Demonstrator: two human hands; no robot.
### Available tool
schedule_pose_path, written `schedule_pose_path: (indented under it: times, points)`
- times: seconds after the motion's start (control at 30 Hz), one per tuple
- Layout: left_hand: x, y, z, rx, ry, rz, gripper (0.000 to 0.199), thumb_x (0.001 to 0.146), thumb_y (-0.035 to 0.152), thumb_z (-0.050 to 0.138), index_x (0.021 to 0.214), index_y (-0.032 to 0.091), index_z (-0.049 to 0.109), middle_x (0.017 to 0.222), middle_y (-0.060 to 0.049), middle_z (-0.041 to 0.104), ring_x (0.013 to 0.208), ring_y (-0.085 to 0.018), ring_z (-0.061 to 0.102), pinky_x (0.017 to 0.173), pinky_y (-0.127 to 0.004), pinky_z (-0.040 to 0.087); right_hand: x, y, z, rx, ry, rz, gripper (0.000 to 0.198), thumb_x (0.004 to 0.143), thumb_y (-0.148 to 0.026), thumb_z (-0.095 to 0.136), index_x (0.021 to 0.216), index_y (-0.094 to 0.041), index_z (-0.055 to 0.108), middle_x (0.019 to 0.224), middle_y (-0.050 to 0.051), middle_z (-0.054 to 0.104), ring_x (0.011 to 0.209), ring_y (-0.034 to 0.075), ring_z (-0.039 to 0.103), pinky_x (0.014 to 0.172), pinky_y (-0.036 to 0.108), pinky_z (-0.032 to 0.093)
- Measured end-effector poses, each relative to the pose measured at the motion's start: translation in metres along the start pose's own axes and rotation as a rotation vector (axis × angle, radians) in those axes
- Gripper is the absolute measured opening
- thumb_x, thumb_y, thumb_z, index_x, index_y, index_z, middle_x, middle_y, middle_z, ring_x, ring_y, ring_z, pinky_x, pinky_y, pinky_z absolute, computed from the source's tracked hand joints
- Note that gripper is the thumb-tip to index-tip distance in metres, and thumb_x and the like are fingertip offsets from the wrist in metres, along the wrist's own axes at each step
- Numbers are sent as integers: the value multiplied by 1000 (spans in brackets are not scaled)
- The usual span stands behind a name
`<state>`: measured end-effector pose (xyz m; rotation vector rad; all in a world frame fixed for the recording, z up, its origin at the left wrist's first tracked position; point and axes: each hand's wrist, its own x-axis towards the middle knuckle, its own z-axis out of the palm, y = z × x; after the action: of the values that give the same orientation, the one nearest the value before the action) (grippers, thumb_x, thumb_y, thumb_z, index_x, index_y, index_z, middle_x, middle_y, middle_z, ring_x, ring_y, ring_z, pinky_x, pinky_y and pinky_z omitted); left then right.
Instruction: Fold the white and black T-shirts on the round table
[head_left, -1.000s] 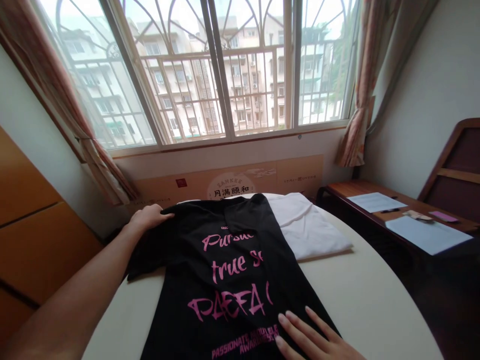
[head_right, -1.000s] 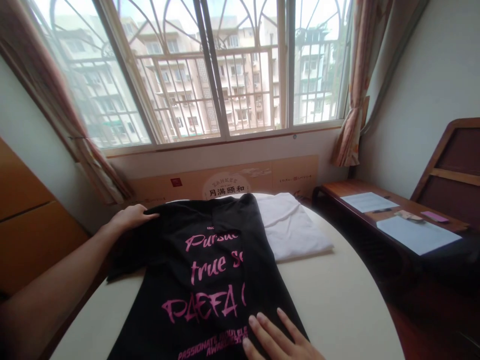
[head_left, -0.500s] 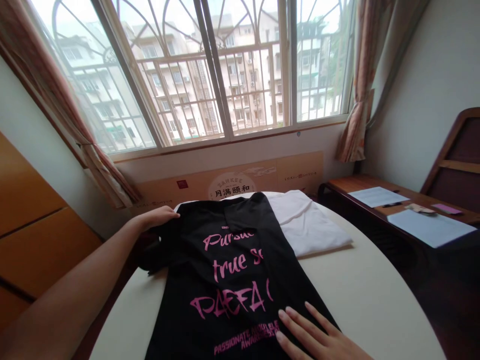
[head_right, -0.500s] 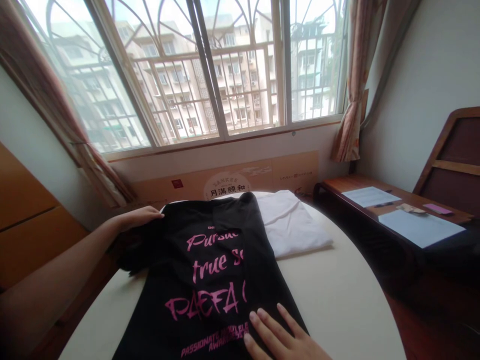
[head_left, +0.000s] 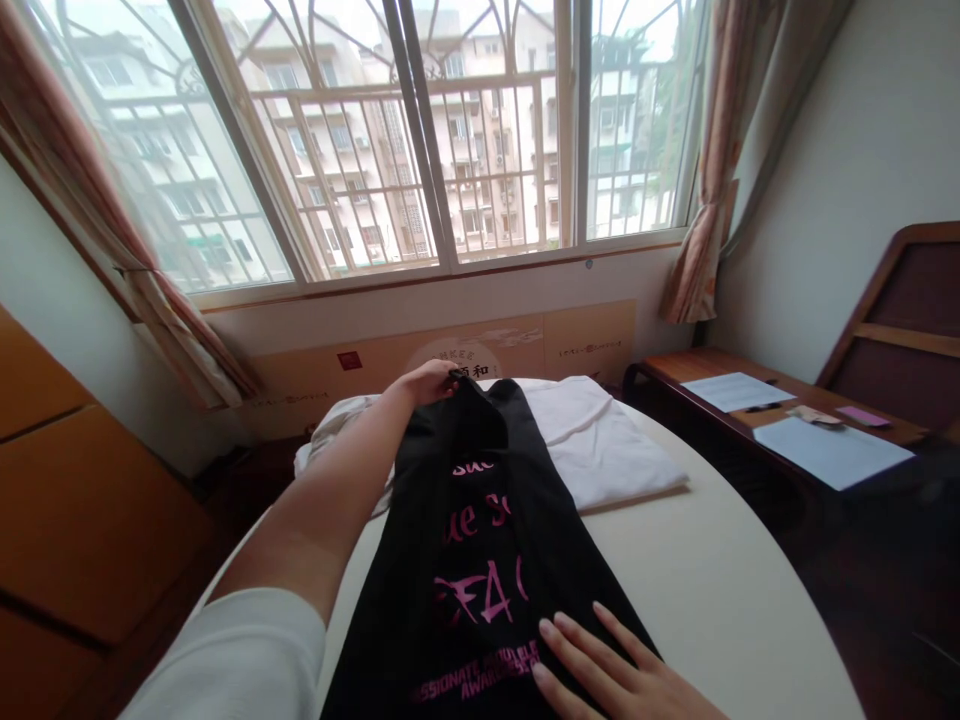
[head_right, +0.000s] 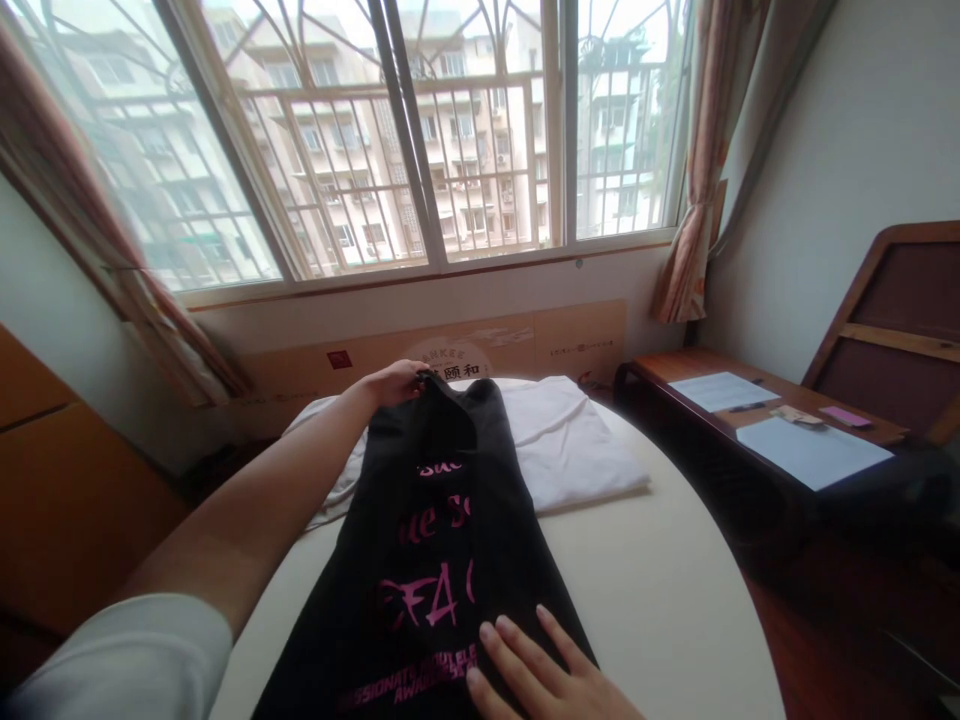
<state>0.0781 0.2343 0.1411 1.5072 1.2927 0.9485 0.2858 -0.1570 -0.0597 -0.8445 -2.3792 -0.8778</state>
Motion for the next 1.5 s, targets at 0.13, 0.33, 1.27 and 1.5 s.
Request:
schedule_pose_path:
  times: [0.13,0.33,1.27,1.5]
  points:
    - [22,-11,42,-109,-63,-27,22,102,22,54,80,21,54,64,1,54,53,-11,56,58,-21,56,0,1,-3,0,-27,-4,47,116,-41,40,158,-25,51,155,3,63,146,20,53,126,37,38]
    - [26,-46,71,-60,-136,-69,26,108,40,43,103,20,58,89,-9,69,80,-19,73,75,-29,63,3,4,-7,-21,-43,-11,46,117,-39,35,158,-26,52,154,2,63,144,19,55,124,36,39]
    - [-114,-146,27,1081,-96,248,88,103,67,34,167,7,31,175,-21,27,165,-32,21,133,-51,16,189,214,152,1082,-22,1330,27,83,-30,73,64,-20,57,55,-4,54,59,14,55,53,22,40]
    - [-119,-146,25,1079,-113,226,93,103,75,22,166,8,34,176,-21,23,165,-31,17,133,-51,14,181,223,163,1216,52,1491,24,80,-16,70,70,-24,49,49,-5,49,45,15,54,39,22,43]
